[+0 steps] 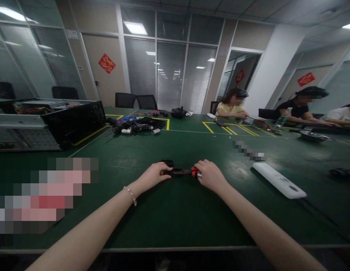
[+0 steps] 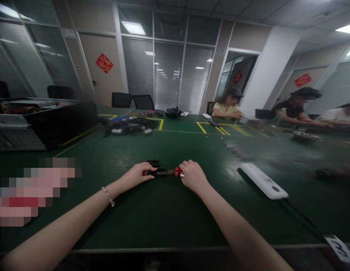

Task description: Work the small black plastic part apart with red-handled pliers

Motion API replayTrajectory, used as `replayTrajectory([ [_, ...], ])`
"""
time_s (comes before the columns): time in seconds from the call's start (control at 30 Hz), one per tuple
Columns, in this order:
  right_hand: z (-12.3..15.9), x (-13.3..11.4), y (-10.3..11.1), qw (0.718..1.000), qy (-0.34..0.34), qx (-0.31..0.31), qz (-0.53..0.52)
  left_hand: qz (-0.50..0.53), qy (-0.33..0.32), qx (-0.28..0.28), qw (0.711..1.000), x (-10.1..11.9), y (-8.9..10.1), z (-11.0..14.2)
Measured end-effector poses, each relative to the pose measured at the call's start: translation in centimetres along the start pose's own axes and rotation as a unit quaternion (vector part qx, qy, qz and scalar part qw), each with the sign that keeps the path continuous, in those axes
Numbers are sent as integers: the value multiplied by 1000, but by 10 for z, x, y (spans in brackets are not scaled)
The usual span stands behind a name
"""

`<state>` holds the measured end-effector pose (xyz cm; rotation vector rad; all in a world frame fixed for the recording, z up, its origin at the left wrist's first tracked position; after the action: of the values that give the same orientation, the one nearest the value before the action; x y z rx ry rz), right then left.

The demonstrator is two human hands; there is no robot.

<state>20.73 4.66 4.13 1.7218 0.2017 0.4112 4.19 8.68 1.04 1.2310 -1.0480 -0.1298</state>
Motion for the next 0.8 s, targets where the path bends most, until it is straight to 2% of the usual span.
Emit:
replayTrajectory([
  [0.33, 2, -2, 5, 1000, 5, 7, 30, -8, 12, -6, 1000, -1, 1, 1],
  [0.63, -2, 4, -9, 999, -14, -33, -27, -6, 17, -11, 1000, 0, 1, 2],
  [0.8, -1, 3, -5, 1000, -6, -18, -21, -5, 14, -9, 1000, 2, 2, 2],
])
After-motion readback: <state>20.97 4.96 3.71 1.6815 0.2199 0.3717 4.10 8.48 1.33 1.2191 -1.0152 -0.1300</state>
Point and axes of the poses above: each hand's wrist, its own z-axis away from the middle knuckle, its own y-axis out of the back of the hand, x = y × z, the point moved 8 cm from there along -z, towards the middle knuckle, and after that the axes turned 10 degrees about -x, right-handed, at the moved point
